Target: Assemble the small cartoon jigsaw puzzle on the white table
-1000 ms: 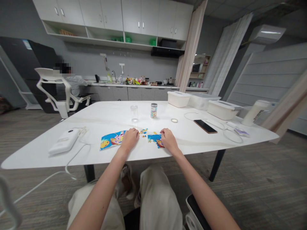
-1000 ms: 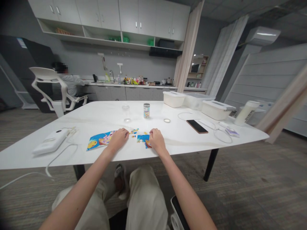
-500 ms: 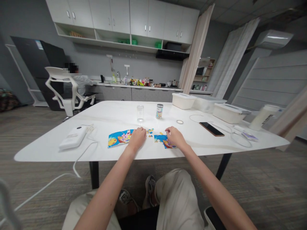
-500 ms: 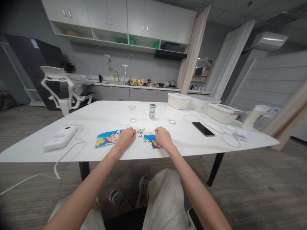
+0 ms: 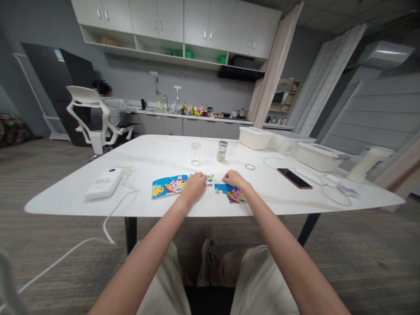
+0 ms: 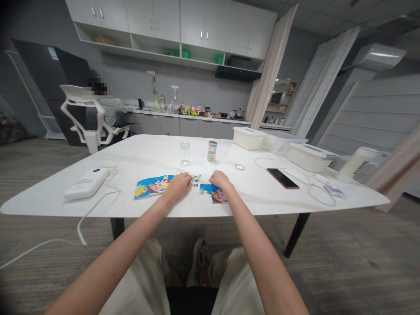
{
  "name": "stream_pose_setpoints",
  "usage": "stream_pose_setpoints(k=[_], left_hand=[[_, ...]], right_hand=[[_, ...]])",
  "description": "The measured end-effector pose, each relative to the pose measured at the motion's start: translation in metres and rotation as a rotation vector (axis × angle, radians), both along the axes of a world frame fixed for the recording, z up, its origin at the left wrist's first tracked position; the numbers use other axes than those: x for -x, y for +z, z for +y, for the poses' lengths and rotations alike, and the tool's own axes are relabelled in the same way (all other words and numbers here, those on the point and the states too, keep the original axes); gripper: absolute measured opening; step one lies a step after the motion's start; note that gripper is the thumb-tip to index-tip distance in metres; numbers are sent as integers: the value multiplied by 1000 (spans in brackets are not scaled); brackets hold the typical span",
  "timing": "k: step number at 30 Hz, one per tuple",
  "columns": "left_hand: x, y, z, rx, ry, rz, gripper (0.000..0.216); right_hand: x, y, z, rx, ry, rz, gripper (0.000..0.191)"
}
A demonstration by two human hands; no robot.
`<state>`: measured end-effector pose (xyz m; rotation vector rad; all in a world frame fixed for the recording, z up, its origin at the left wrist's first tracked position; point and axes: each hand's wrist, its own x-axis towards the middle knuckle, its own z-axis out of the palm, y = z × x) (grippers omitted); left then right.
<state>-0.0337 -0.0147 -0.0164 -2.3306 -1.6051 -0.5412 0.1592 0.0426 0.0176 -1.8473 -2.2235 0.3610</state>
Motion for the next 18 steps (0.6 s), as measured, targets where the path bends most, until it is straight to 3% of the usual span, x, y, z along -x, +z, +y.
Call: stream_pose_setpoints(k=[4, 11, 18], left_hand=[[-1, 0, -1, 10, -14, 19, 22], [-3, 2, -3, 26, -18, 33, 22], [-4, 4, -3, 62, -12, 6, 21]], right_hand=[[2, -2, 4, -24, 7, 21, 30], [3, -11, 5, -2, 78, 61, 20], [0, -11, 0, -59, 14, 0, 19]])
